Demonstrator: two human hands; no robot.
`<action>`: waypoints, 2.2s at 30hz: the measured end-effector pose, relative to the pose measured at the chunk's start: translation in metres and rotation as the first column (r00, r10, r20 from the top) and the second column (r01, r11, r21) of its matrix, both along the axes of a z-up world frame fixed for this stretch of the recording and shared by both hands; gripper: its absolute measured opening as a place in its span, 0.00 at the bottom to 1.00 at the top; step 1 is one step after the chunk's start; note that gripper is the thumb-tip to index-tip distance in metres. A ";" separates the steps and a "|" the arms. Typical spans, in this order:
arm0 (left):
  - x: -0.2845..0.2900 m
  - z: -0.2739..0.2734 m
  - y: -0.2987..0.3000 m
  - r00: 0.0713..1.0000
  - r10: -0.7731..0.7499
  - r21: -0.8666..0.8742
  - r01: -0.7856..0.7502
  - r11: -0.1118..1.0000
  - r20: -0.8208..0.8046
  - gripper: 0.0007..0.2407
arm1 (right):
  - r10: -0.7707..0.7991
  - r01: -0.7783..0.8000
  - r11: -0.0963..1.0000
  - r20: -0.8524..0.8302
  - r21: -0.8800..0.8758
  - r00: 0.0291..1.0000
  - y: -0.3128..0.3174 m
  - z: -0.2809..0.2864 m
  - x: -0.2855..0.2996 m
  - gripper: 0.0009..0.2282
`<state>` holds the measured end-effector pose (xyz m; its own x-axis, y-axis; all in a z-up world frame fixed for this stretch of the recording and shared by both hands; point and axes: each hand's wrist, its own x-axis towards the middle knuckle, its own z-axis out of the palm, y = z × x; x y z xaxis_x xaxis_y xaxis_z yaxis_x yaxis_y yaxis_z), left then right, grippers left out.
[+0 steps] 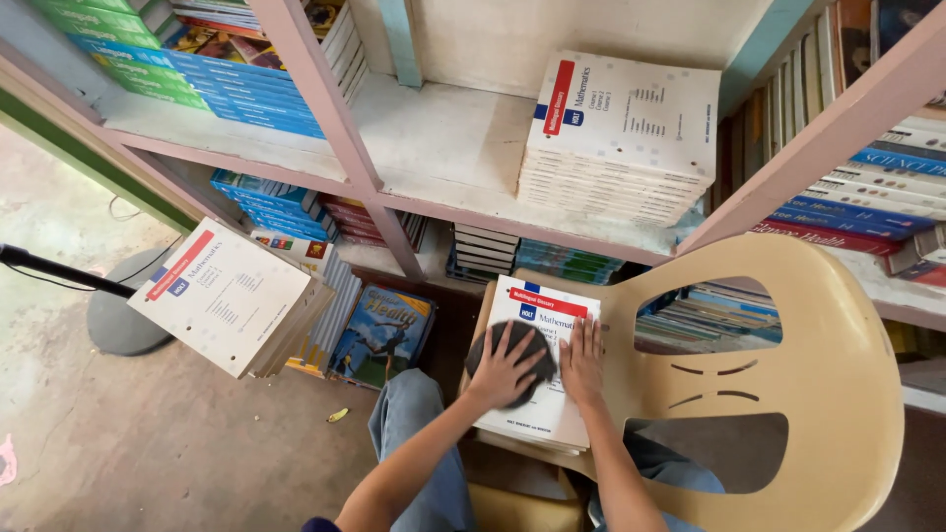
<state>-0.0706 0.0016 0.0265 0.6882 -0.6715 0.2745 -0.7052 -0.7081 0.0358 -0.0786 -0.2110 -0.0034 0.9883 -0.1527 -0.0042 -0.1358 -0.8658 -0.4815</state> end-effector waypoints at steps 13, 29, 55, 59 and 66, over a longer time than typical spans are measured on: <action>0.073 -0.032 -0.044 0.997 0.065 -0.022 -0.064 0.998 0.046 0.24 | -0.026 0.026 1.000 -0.035 -0.015 0.999 0.002 0.000 0.003 0.29; -0.018 -0.006 0.002 0.987 0.136 -0.318 -0.156 0.935 -0.083 0.20 | -0.027 0.025 1.000 0.169 0.012 0.985 0.054 0.016 -0.033 0.25; 0.101 -0.027 -0.029 0.788 0.435 -0.121 -0.530 0.839 -0.436 0.28 | -0.113 0.013 0.971 -0.411 -0.239 0.905 0.170 0.018 -0.019 0.49; 0.089 0.002 -0.037 0.793 0.408 -0.204 -0.537 0.818 -0.452 0.28 | -0.076 0.060 0.997 -0.380 -0.053 0.922 0.158 0.028 -0.022 0.46; 0.097 -0.005 -0.055 0.797 -0.095 -0.700 -0.458 0.548 -0.596 0.19 | -0.247 0.301 0.825 -0.174 0.478 0.953 0.104 0.048 -0.030 0.29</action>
<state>0.0265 -0.0533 0.0212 0.9643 -0.2049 0.1676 -0.2236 -0.2915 0.9301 -0.1090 -0.1066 0.0450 0.8960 -0.3678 -0.2489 -0.4025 -0.4358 -0.8050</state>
